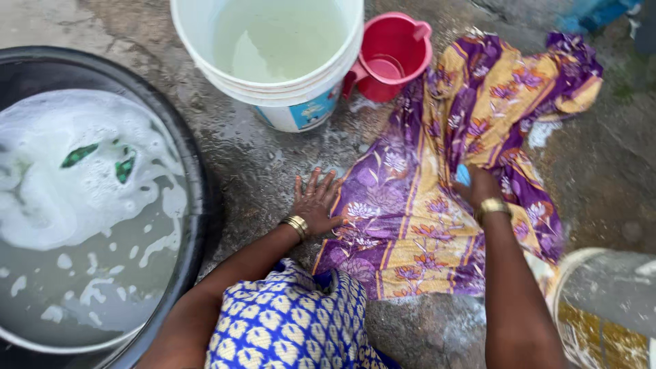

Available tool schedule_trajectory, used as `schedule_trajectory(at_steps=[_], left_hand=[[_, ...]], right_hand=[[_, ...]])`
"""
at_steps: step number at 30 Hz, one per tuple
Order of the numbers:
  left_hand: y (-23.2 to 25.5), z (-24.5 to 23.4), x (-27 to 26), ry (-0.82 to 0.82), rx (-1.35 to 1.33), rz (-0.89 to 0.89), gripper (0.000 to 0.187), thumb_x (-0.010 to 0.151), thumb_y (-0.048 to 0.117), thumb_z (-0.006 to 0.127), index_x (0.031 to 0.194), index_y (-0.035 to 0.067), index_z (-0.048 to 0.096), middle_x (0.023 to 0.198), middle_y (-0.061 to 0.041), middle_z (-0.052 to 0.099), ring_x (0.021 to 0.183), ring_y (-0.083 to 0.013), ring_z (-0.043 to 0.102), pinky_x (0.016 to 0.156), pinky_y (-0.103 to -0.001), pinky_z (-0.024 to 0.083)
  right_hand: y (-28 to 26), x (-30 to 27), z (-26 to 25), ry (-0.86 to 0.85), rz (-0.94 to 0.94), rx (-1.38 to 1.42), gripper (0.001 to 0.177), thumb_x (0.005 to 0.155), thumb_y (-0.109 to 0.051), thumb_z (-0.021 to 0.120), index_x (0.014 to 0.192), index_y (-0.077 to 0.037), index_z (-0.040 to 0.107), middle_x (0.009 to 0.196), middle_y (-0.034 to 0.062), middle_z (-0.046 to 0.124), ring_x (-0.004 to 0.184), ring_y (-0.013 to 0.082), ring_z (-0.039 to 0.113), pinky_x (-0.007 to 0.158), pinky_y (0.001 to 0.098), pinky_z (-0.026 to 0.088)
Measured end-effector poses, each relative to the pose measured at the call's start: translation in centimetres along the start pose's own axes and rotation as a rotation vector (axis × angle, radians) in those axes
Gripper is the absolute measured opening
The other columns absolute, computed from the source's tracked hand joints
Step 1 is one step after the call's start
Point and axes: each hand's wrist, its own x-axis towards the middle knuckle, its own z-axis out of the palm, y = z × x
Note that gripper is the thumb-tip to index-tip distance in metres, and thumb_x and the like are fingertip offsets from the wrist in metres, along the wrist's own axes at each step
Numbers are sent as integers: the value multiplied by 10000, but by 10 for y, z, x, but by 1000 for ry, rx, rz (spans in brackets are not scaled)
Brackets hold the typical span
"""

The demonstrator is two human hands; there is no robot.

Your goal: The person washes clothes by hand using soap and water, scrubbing a purple floral garment on the ground and rinsing items in a tub.

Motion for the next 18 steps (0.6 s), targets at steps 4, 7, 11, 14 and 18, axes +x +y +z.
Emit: schedule_trajectory(at_steps=[4, 7, 11, 14, 18], left_hand=[[20, -26, 11, 240, -210, 3, 945, 884, 632, 628, 1638, 299, 166, 1711, -143, -34, 1562, -388, 0, 1200, -685, 36], [40, -76, 61, 583, -365, 128, 786, 917, 387, 707, 1587, 228, 328, 1720, -147, 40, 1556, -370, 164, 1221, -652, 223], [50, -160, 137, 829, 59, 178, 755, 767, 129, 713, 1493, 170, 509, 1654, -174, 166, 1518, -431, 203, 1173, -621, 297], [46, -193, 179, 657, 159, 104, 524, 808, 113, 693, 1328, 164, 646, 1461, -161, 490, 1470, -428, 312, 1194, -593, 305], [52, -202, 198, 405, 12, 115, 222, 902, 170, 670, 1105, 202, 753, 1173, -86, 716, 1285, -294, 567, 1127, -540, 416]], right_hand=[[1, -62, 25, 624, 26, 41, 419, 895, -289, 798, 1192, 0, 743, 1121, 252, 678, 999, 386, 666, 845, 476, 573], [-31, -106, 58, 537, 232, 141, 265, 1110, -201, 622, 1233, 26, 682, 1027, 201, 654, 870, 336, 660, 699, 421, 569], [-107, -165, 88, 532, -341, -233, 705, 722, -491, 637, 1312, -106, 614, 1280, 210, 632, 1154, 354, 584, 912, 594, 492], [-126, -158, 85, 399, -366, -125, 530, 876, -381, 687, 1342, -139, 617, 1372, 224, 574, 1251, 375, 530, 982, 580, 444], [-98, -124, 97, 375, -444, -97, 441, 918, -319, 665, 1342, -207, 625, 1399, 175, 585, 1260, 347, 547, 994, 545, 477]])
